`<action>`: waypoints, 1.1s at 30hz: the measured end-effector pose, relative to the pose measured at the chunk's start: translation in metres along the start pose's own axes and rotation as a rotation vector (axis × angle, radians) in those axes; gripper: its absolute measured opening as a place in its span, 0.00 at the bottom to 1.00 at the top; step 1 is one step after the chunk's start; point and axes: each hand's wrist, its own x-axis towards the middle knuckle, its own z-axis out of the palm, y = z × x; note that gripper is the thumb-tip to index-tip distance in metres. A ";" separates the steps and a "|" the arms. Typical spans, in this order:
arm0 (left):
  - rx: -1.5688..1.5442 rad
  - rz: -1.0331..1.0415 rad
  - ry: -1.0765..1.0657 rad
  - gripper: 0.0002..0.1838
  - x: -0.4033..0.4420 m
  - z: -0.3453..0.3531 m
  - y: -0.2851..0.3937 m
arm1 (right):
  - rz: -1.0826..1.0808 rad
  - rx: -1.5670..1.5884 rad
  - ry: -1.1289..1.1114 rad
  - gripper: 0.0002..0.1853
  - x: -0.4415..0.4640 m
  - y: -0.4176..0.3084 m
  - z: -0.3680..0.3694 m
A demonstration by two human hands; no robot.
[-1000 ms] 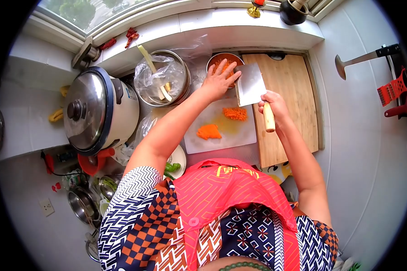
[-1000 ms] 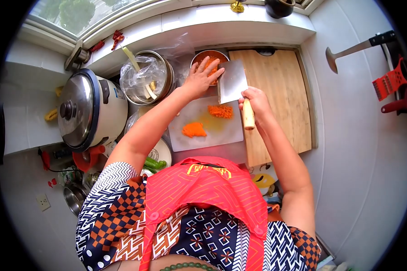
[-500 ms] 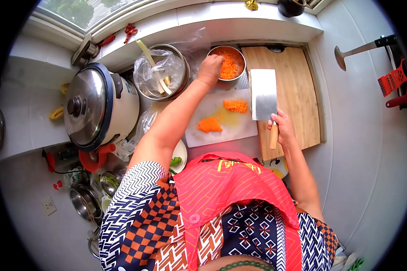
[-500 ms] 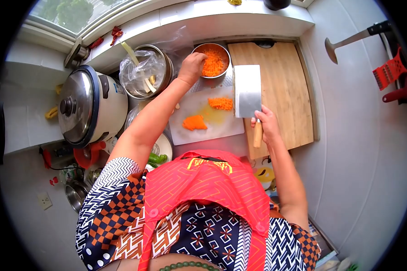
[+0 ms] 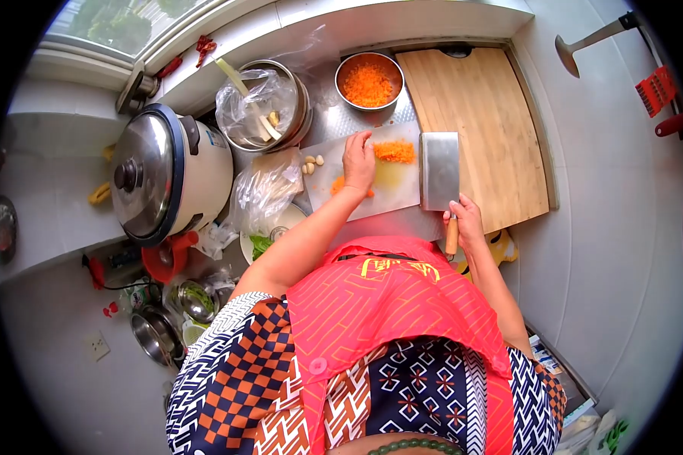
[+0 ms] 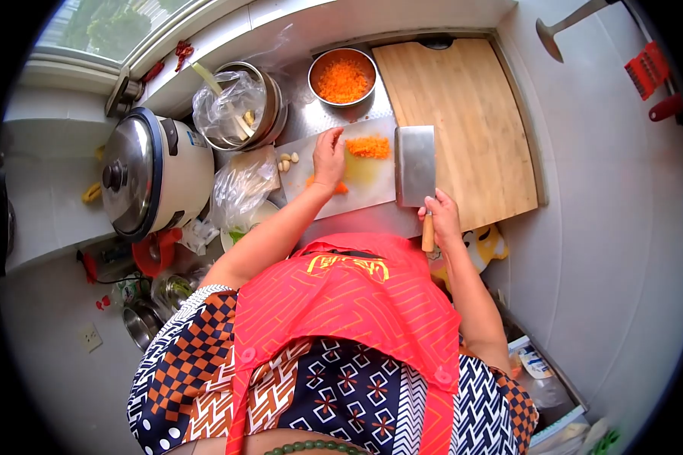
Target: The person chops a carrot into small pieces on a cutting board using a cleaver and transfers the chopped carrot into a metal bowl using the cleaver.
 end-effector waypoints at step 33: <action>0.263 -0.036 0.037 0.36 -0.032 0.057 0.001 | 0.218 -0.165 -0.246 0.08 0.047 0.016 0.058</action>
